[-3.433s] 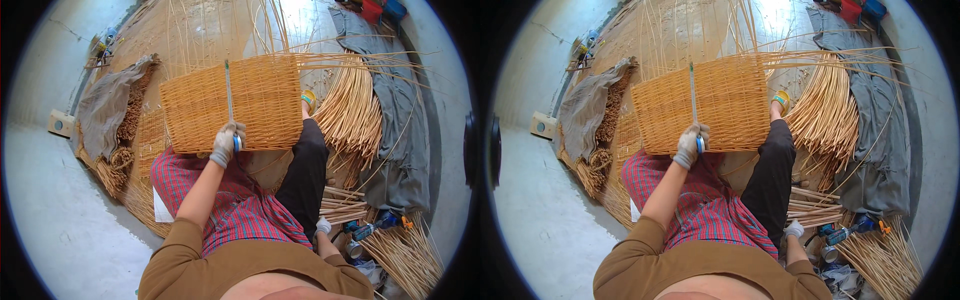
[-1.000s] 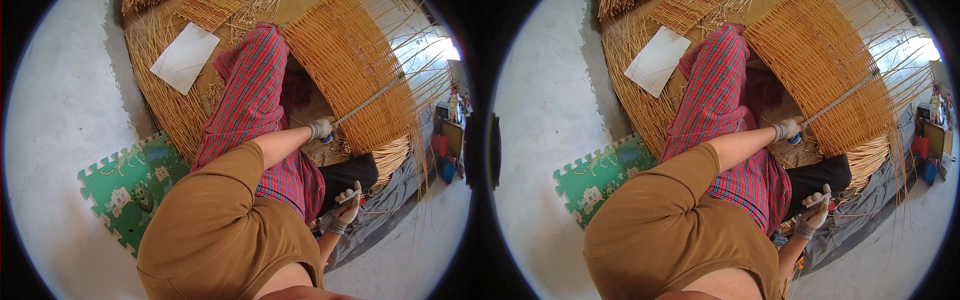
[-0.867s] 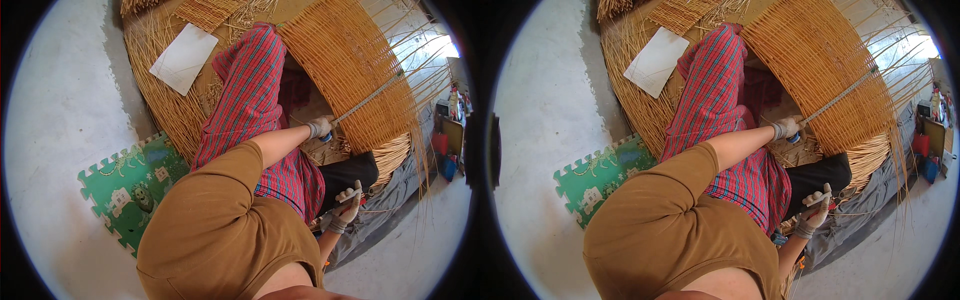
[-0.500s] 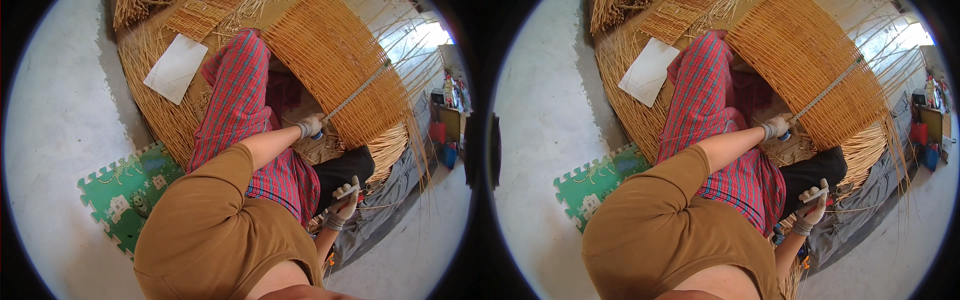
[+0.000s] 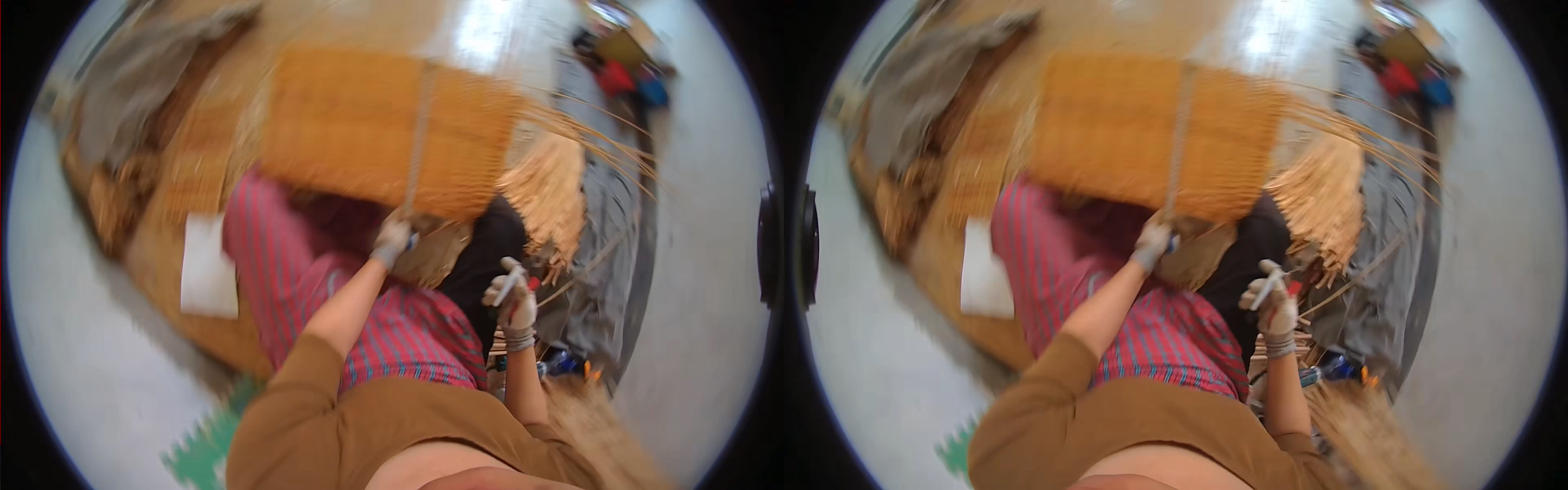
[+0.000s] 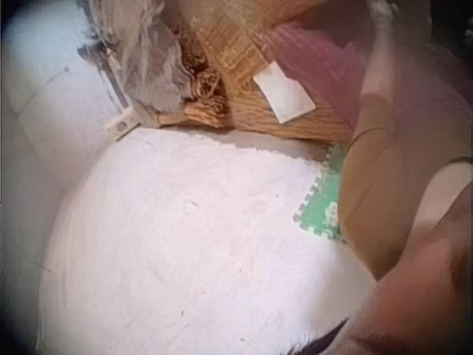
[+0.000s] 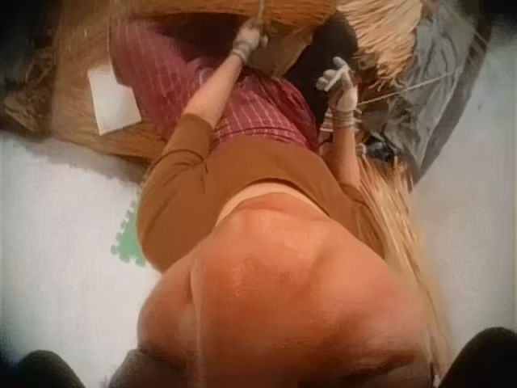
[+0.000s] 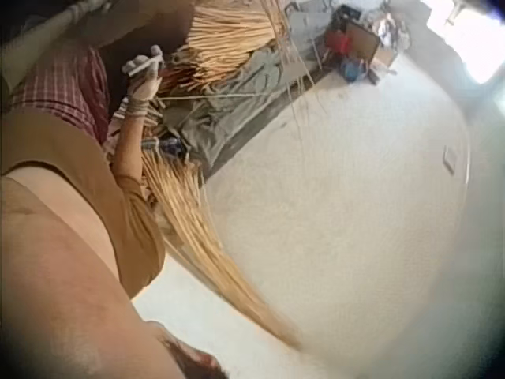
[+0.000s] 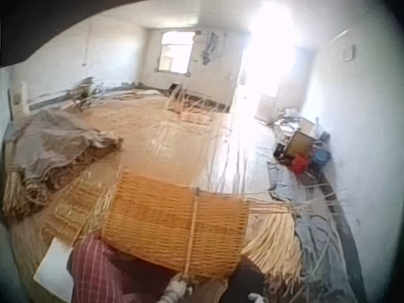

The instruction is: Weaving a large wicker basket while sitting on the floor.

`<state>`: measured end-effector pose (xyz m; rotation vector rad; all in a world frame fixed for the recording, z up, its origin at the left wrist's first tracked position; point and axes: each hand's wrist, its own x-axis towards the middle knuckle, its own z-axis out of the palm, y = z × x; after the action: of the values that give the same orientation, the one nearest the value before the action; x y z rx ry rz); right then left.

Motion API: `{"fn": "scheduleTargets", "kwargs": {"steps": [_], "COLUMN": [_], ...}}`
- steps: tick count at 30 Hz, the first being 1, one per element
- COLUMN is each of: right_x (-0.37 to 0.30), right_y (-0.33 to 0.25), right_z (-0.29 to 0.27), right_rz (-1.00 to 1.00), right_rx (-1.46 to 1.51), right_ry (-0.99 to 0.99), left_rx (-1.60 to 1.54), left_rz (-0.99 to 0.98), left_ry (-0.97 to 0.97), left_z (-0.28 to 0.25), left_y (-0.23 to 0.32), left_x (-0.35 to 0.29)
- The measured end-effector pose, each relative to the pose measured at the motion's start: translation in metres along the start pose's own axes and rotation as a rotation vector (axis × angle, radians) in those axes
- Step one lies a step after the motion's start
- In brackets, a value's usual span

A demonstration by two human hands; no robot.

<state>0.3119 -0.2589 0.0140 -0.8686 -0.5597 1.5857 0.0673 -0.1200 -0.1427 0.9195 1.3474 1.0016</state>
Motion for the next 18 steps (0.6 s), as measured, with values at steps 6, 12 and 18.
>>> {"fn": "scheduleTargets", "kwargs": {"steps": [6, 12, 18], "right_x": [-0.008, -0.01, -0.01], "right_y": [-0.008, -0.007, -0.007], "right_z": [0.012, 0.009, 0.007], "right_rz": [-0.061, -0.076, -0.069], "right_rx": [-0.015, -0.03, -0.032], "right_ry": [0.065, 0.095, 0.091], "left_rx": [-0.38, -0.218, -0.203], "left_rz": [-0.114, -0.096, -0.167], "left_ry": [-0.193, -0.303, -0.322], "left_z": [0.01, 0.023, 0.039], "left_y": [0.019, 0.009, 0.012], "left_x": [-0.004, -0.012, -0.006]}}
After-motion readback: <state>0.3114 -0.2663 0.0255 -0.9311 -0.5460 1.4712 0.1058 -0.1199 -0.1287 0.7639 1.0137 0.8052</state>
